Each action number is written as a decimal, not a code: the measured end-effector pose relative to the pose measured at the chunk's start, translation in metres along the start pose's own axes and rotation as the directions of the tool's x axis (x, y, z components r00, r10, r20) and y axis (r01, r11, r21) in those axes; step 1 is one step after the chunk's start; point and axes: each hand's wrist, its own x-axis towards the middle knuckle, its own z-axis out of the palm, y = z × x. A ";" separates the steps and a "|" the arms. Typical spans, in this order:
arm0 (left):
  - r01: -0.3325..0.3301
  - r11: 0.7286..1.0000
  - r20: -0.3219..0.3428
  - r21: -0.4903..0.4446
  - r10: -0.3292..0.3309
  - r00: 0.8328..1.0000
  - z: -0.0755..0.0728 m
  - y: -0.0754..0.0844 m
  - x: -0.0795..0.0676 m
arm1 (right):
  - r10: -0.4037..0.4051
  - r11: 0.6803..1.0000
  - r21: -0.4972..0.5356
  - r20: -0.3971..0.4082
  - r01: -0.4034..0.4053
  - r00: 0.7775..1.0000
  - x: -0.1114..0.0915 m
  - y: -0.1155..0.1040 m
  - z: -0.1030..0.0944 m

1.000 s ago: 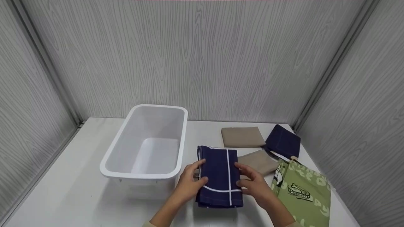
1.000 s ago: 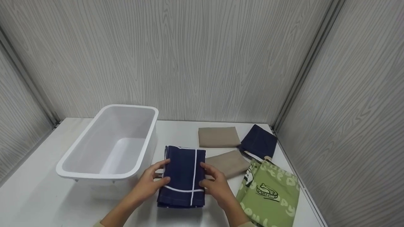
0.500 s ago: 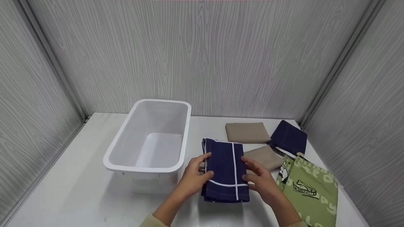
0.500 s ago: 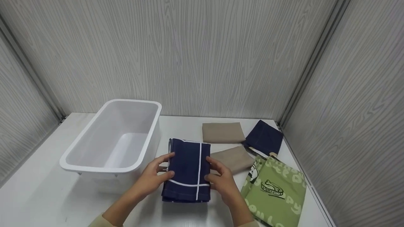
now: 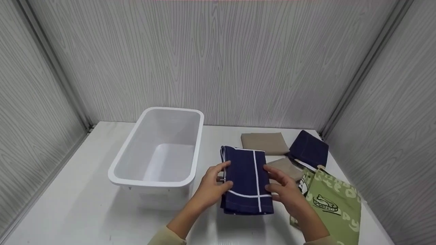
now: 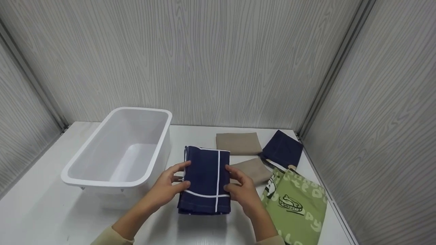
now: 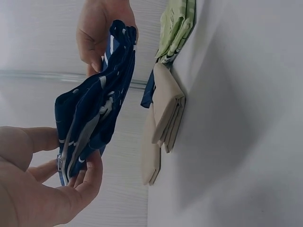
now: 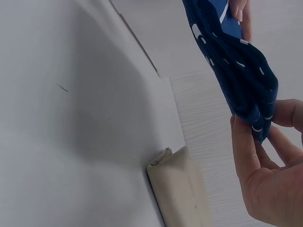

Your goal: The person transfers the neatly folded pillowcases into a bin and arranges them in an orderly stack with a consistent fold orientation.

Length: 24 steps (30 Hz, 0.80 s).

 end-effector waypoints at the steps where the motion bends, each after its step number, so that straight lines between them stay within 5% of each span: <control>1: 0.007 1.000 0.005 -0.018 -0.007 1.000 0.000 -0.001 0.000 | 0.001 1.000 0.002 0.000 -0.001 1.000 0.000 0.000 0.000; 15: 0.003 0.993 0.010 -0.121 -0.002 1.000 0.002 0.006 0.017 | -0.036 0.999 -0.025 0.010 0.036 0.999 0.006 -0.016 -0.010; 24: -0.027 0.999 0.023 -0.021 0.027 0.999 -0.001 0.027 0.020 | -0.060 0.998 0.001 0.001 0.060 0.998 0.001 -0.026 -0.017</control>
